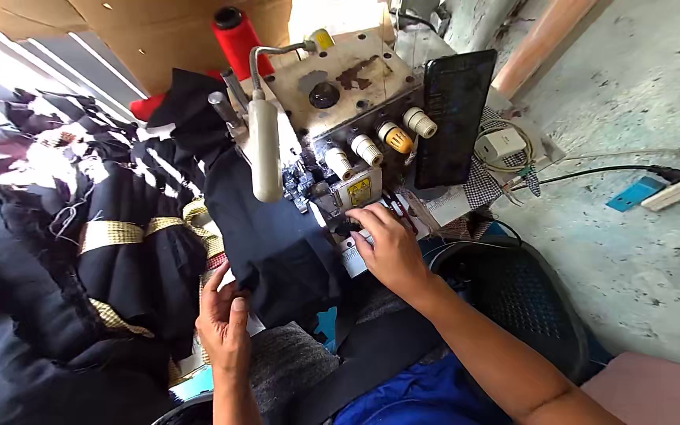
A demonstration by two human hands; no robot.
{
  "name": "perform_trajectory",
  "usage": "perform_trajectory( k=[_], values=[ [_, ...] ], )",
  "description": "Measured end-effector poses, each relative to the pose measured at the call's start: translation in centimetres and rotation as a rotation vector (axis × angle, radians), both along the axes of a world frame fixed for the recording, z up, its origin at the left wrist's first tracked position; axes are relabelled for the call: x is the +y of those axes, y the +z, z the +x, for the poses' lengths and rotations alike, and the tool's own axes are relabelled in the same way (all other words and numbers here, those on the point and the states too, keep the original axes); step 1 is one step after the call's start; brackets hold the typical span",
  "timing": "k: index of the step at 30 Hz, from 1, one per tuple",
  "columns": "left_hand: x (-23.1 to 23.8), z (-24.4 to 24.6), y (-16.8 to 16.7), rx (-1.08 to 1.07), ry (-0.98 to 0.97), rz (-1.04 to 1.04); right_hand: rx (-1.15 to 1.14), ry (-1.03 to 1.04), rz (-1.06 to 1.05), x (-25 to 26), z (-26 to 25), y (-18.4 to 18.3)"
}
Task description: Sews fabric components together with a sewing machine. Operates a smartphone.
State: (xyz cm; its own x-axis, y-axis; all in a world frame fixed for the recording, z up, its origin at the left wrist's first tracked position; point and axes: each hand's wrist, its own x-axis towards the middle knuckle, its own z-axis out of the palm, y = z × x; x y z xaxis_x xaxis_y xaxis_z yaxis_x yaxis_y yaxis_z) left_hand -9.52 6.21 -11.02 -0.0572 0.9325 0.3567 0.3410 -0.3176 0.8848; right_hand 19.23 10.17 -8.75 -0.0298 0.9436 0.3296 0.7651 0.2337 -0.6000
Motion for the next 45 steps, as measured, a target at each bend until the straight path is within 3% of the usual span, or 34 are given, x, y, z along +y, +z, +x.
perform_trajectory(
  k=[4, 9, 11, 15, 16, 18, 21, 25, 28, 32, 35, 38, 45],
  values=[
    [0.0, -0.3, 0.2, -0.104, -0.059, -0.082, 0.271, 0.050, 0.067, -2.4, -2.0, 0.6],
    [-0.9, -0.6, 0.7, -0.169, -0.039, -0.115, -0.036, 0.013, 0.029, -4.4, -3.7, -1.6],
    [-1.5, -0.5, 0.6, -0.146, 0.045, -0.080, 0.138, 0.075, -0.032, -5.2, -2.4, -1.5],
    [-4.2, 1.3, 1.4, 0.096, 0.381, -0.032, 0.832, 0.291, -0.503, -7.7, 0.4, -0.1],
    [-4.9, 2.4, 2.0, 0.129, 0.423, -0.010, 0.830, 0.295, -0.504, -8.6, 0.7, 0.1],
    [-6.0, 4.8, 3.3, 0.085, 0.349, 0.005, 0.513, 0.262, -0.267, -10.7, 1.0, 0.3],
    [-6.8, 8.1, 4.4, -0.095, -0.006, -0.243, 0.160, 0.344, 0.024, -12.9, 1.3, 0.2],
    [-5.4, 10.7, 4.2, -0.292, -0.175, -0.513, 0.023, 0.592, -0.047, -13.3, 1.7, -0.1],
    [-5.1, 10.3, 4.8, -0.360, -0.193, -0.538, -0.013, 0.669, -0.244, -10.9, 3.4, 0.2],
    [-5.6, 9.4, 5.8, -0.737, -0.264, -0.635, 0.396, 0.273, -0.117, -5.3, 1.9, 0.8],
    [-5.8, 10.0, 6.3, -0.933, -0.293, -0.660, 0.804, 0.317, -0.253, -1.7, -1.1, -0.3],
    [-5.9, 10.8, 6.0, -0.864, -0.211, -0.597, 1.052, 0.372, -0.438, -1.0, -2.6, -1.0],
    [-9.4, 11.5, 1.6, -0.506, -0.088, -0.559, 0.920, 0.371, -0.577, -7.6, -0.5, -2.5]
  ],
)
